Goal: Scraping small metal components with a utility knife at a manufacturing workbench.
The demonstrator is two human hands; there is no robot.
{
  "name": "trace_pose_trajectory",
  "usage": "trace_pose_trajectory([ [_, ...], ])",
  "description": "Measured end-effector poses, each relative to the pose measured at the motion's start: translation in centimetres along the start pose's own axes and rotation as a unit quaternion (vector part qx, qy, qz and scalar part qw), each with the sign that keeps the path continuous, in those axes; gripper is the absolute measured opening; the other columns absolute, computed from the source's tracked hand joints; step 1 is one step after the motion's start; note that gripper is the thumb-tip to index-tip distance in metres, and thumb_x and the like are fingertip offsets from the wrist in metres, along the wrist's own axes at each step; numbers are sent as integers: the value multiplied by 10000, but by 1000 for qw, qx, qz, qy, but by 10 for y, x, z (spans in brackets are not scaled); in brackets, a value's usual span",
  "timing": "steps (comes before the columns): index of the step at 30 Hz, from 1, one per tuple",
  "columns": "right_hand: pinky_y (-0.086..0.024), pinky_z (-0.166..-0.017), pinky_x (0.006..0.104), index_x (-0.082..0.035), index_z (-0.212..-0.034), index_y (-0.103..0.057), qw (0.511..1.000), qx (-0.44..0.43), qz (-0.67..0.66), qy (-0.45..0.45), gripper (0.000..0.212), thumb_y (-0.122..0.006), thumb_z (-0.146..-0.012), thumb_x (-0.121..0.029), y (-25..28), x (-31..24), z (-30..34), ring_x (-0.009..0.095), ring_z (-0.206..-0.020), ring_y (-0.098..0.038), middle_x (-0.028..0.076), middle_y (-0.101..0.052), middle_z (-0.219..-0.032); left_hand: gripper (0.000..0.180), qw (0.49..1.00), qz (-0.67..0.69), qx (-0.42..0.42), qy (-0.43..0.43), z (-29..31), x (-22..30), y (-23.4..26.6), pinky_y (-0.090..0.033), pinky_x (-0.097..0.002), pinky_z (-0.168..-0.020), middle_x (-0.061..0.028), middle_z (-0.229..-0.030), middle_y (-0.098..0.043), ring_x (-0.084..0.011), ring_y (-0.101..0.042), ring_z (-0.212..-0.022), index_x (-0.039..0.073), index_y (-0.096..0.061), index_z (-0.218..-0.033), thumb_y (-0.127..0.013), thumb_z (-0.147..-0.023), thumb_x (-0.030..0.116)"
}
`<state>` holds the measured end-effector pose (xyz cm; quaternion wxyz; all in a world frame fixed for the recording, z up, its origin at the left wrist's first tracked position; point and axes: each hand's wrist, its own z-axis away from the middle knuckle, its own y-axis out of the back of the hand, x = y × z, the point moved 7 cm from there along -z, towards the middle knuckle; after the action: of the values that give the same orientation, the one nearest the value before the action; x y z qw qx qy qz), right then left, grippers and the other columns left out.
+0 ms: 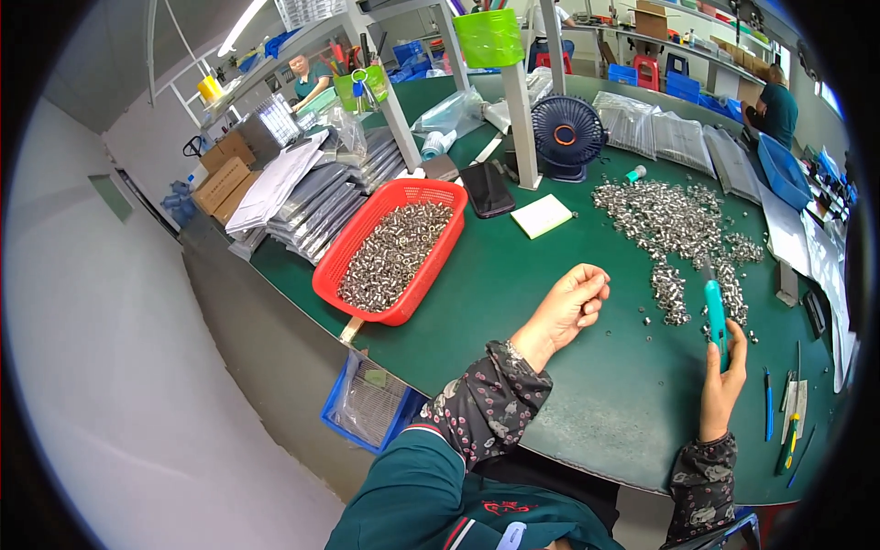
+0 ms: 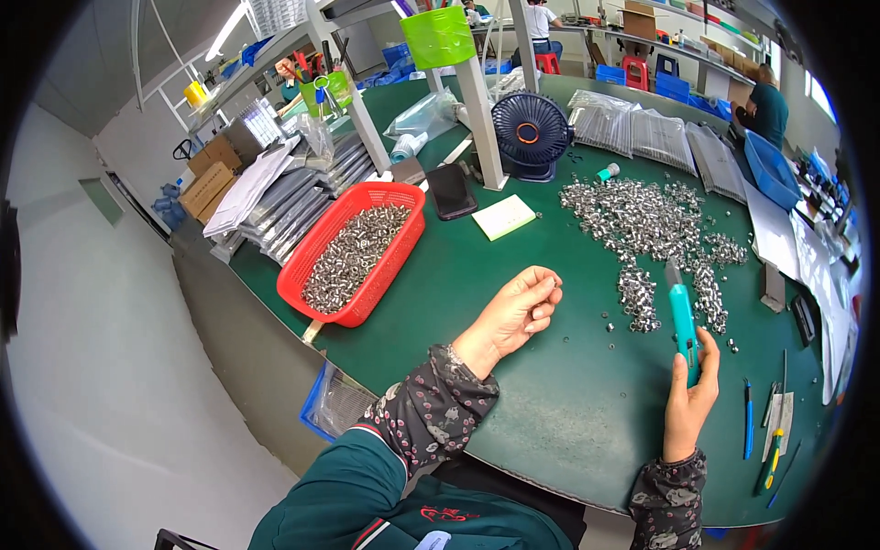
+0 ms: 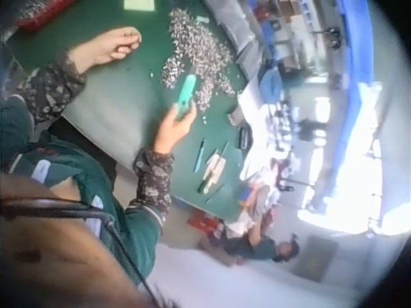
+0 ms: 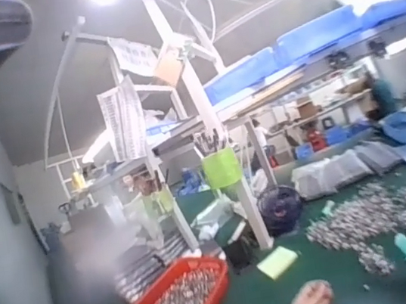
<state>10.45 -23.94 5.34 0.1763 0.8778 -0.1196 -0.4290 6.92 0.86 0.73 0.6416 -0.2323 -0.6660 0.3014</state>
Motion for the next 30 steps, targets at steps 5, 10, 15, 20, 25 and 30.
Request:
trace_pose_trajectory([
  [5,-339,-744,210,-4,-1186,-378,987,3,-128,-99,376,-486,-836,-90,-3,-7,-13,83,-793,-415,29,-468,-962,69,1000,-1,-5,5,-5,-4,-6,-282,-149,-384,-18,-744,-499,-35,-372,-519,71,-492,-894,-519,-835,91],
  [10,-361,-539,213,-25,-1147,-450,982,-62,-159,-80,312,-468,-852,-126,-32,-35,-10,71,-610,-414,16,-467,-760,100,999,-22,36,-8,-4,8,4,-281,-144,-399,-26,-752,-504,-45,-381,-534,79,-493,-923,-525,-830,96],
  [15,-436,-598,325,-48,-1055,-517,983,-159,10,88,301,-563,-758,-69,-53,-48,8,284,-660,-539,128,-536,-780,68,1000,-10,21,-5,-7,6,13,-292,-166,-417,-24,-775,-513,-60,-394,-543,79,-512,-905,-503,-848,115],
  [20,-430,-584,342,-61,-1047,-514,980,-188,7,69,286,-558,-769,-113,-53,-39,10,281,-648,-537,113,-526,-745,73,999,-11,22,22,-4,0,5,-291,-160,-406,-21,-752,-503,-54,-389,-535,57,-521,-883,-503,-849,120],
  [25,-433,-599,353,-81,-1050,-514,978,-202,3,47,283,-551,-775,-141,-53,-32,12,283,-674,-542,109,-535,-758,86,999,-11,24,30,-2,-3,7,-289,-156,-398,-6,-712,-479,-49,-383,-524,54,-524,-866,-514,-849,137],
  [30,-432,-596,358,-85,-1041,-517,973,-226,-4,41,279,-551,-773,-154,-55,-37,12,285,-675,-539,103,-537,-759,90,999,9,9,41,-3,-6,8,-285,-158,-393,2,-688,-464,-51,-382,-526,51,-523,-869,-524,-845,137],
])
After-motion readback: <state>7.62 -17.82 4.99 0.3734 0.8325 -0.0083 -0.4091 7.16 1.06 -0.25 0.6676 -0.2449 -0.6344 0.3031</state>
